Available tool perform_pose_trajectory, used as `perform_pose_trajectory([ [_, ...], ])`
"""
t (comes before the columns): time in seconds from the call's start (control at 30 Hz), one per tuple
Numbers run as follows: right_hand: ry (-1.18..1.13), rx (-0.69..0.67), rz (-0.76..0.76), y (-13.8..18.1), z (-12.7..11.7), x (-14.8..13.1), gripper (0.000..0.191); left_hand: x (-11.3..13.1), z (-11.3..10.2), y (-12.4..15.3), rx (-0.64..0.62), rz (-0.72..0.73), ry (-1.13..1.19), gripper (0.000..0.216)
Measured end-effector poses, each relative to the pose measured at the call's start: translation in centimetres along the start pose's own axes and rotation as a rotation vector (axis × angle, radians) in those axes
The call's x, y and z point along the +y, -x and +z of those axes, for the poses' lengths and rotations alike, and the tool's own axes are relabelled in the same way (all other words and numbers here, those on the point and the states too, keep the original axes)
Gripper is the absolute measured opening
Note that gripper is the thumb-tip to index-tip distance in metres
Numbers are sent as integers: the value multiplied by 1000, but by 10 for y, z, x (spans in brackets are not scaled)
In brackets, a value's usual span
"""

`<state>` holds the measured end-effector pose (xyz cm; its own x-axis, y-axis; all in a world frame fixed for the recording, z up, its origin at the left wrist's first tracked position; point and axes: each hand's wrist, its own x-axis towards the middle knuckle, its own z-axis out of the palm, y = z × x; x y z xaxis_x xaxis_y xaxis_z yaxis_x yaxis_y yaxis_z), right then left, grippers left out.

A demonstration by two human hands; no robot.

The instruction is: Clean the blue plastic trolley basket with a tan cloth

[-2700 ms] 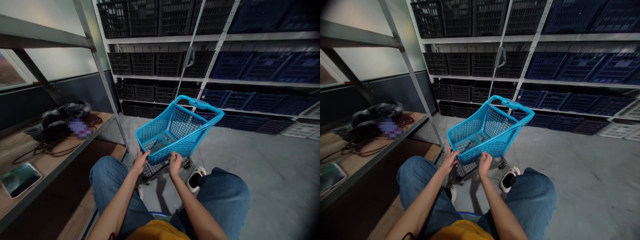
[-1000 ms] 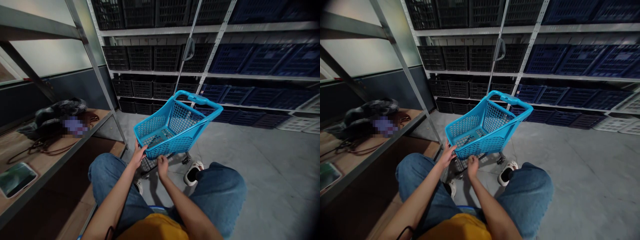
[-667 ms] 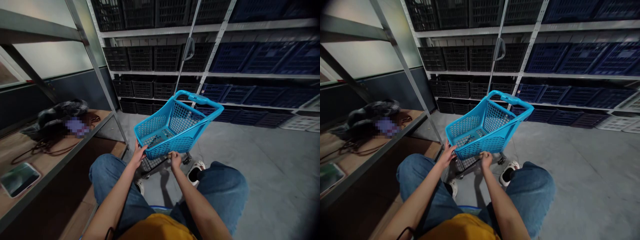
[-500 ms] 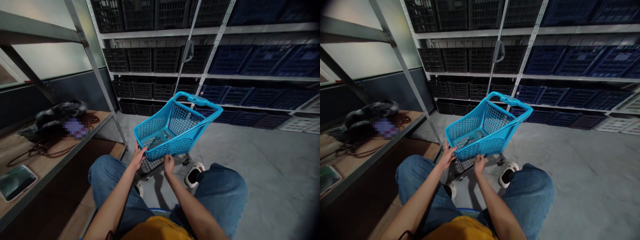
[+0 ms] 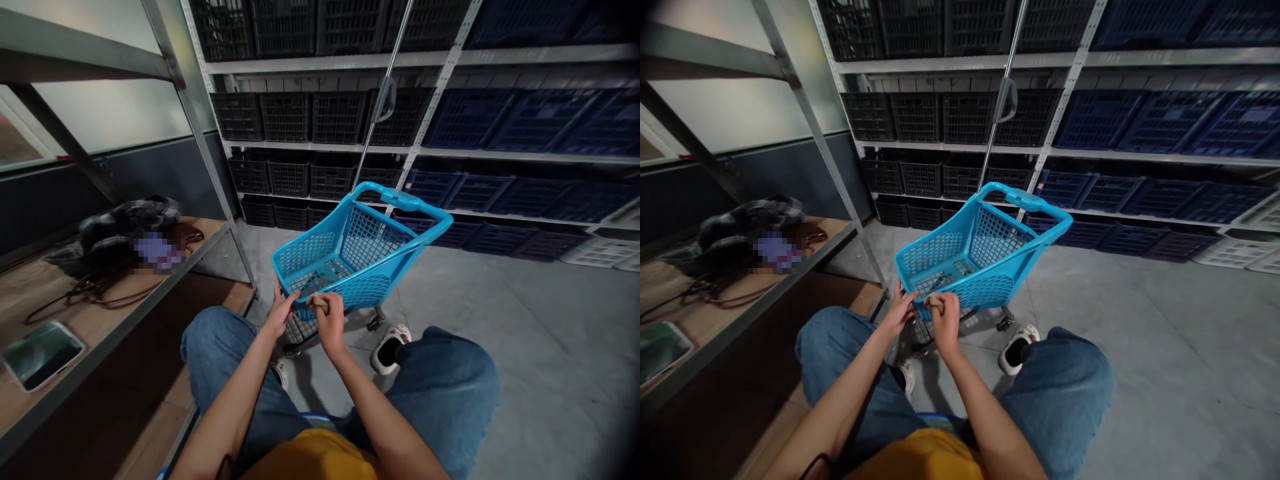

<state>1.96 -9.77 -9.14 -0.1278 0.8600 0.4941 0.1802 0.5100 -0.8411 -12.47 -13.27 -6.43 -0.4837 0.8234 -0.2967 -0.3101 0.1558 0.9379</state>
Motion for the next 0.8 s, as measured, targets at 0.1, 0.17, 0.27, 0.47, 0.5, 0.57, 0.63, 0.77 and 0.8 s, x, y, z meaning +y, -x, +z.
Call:
perform_pose_trajectory([
  [0.1, 98, -190, -101, 32, 7, 32, 19, -2, -1, -2, -17, 7, 18, 91],
  [0.17, 157, -215, -57, 50, 11, 52, 19, -3, -2, -3, -36, 15, 43, 92],
  [0.27, 147, -211, -37, 49, 11, 55, 19, -3, -3, -5, -36, 1, 58, 92],
  [0.47, 62, -3, -120, 6, 7, 16, 18, -5, -3, -5, -30, 20, 47, 93],
  [0.5, 71, -1, -117, 9, 8, 20, 19, -6, -3, -5, -30, 18, 49, 94],
  [0.57, 102, -24, -82, 24, 14, 40, 20, -7, -2, -5, -29, 12, 54, 94],
  [0.63, 124, -63, -18, 42, 18, 62, 17, -6, -2, -5, -37, 12, 57, 93],
  [0.77, 131, -78, 59, 42, 15, 64, 12, -3, -3, -4, -48, 18, 58, 92],
  [0.8, 129, -43, 54, 33, 12, 54, 12, -2, -3, -3, -47, 16, 57, 91],
])
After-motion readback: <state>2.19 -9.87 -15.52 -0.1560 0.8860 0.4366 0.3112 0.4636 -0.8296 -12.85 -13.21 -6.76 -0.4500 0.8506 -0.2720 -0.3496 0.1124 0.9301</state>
